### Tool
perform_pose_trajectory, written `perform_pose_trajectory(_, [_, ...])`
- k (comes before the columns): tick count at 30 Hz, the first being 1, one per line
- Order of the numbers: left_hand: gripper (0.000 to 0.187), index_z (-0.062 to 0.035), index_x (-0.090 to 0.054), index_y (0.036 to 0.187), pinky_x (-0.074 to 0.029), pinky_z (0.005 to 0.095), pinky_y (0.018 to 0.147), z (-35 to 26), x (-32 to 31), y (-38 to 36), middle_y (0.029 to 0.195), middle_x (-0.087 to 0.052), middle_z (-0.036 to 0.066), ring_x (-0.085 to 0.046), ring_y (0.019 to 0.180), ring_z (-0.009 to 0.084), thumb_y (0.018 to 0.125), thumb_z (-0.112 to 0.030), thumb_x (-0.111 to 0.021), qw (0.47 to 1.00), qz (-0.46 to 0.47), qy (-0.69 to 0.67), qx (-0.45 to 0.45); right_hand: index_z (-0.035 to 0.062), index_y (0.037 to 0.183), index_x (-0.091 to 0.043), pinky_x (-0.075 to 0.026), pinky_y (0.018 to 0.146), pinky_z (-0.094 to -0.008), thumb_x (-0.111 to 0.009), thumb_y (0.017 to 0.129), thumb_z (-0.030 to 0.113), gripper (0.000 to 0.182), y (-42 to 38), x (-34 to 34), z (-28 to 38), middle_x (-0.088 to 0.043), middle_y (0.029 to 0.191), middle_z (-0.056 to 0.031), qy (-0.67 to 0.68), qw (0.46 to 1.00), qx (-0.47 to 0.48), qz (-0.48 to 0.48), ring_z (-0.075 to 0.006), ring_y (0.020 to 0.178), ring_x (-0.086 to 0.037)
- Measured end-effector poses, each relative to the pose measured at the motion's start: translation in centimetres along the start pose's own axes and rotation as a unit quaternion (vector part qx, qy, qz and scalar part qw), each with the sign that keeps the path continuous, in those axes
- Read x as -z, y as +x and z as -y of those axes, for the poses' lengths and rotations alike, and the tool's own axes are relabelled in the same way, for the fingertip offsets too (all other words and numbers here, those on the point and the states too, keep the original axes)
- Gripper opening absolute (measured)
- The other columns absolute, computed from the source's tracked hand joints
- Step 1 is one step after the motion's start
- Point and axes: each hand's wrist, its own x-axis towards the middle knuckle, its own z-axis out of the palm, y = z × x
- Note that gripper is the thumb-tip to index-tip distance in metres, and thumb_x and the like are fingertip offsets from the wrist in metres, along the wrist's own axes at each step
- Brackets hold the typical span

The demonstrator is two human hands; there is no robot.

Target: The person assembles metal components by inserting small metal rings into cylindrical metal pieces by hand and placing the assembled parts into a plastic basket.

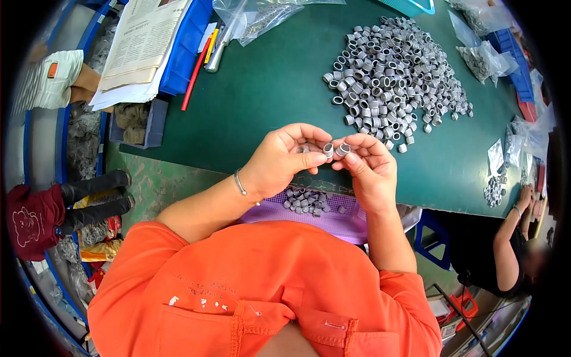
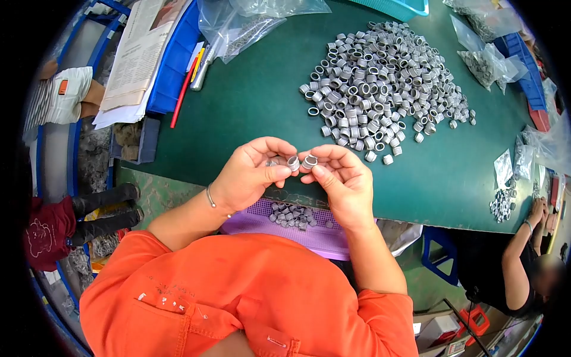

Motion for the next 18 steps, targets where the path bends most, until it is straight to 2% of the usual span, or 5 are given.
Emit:
perform_pose_trajectory(6, [0.023,-0.0006,-0.058,0.097,-0.048,0.0219,0.070,0.6,-0.3,-0.2,0.098,-0.055,0.005,-0.056,0.085,0.0107,0.077,0.008,-0.066,0.978,-0.017,0.161,-0.130,-0.0057,0.111,-0.055,-0.053,0.074,-0.0251,-0.058,0.086,-0.004,0.025,-0.6,-0.8,-0.1,-0.062,0.102,-0.0121,-0.043,0.999,-0.001,0.016,-0.0137,0.086,-0.061])
perform_pose_trajectory(10, [0.018,-0.0048,-0.058,0.081,-0.042,0.0208,0.062,-0.1,-0.5,-1.0,0.089,-0.050,0.003,-0.050,0.073,0.0075,0.072,0.005,-0.070,0.900,0.027,0.393,-0.188,-0.0024,0.100,-0.061,-0.051,0.068,-0.0226,-0.063,0.082,-0.005,0.018,-1.5,-0.6,0.1,-0.061,0.093,-0.0058,-0.181,0.982,-0.002,0.045,-0.0093,0.081,-0.059])
perform_pose_trajectory(13, [0.017,-0.0067,-0.060,0.077,-0.040,0.0222,0.056,-1.4,0.0,-1.9,0.085,-0.051,0.000,-0.047,0.063,0.0063,0.070,-0.004,-0.075,0.887,0.156,0.433,-0.041,0.0001,0.095,-0.063,-0.051,0.069,-0.0279,-0.064,0.077,-0.004,0.018,-2.7,-0.7,1.4,-0.062,0.093,-0.0106,-0.359,0.920,0.035,0.154,-0.0190,0.080,-0.062])
perform_pose_trajectory(15, [0.016,-0.0057,-0.061,0.080,-0.041,0.0226,0.056,-1.9,0.2,-1.9,0.081,-0.053,0.001,-0.048,0.061,0.0078,0.072,-0.007,-0.075,0.870,0.212,0.446,-0.012,0.0008,0.095,-0.063,-0.050,0.072,-0.0328,-0.062,0.076,-0.005,0.019,-3.9,-0.8,1.1,-0.062,0.092,-0.0120,-0.411,0.892,0.060,0.178,-0.0263,0.084,-0.062])
perform_pose_trajectory(18, [0.016,-0.0047,-0.062,0.081,-0.041,0.0229,0.056,-2.2,0.6,-1.0,0.077,-0.056,0.001,-0.048,0.060,0.0082,0.073,-0.008,-0.075,0.874,0.197,0.444,0.003,0.0000,0.096,-0.061,-0.051,0.071,-0.0294,-0.061,0.079,-0.006,0.018,-4.2,-0.3,0.7,-0.063,0.092,-0.0101,-0.412,0.887,0.090,0.191,-0.0207,0.083,-0.063])
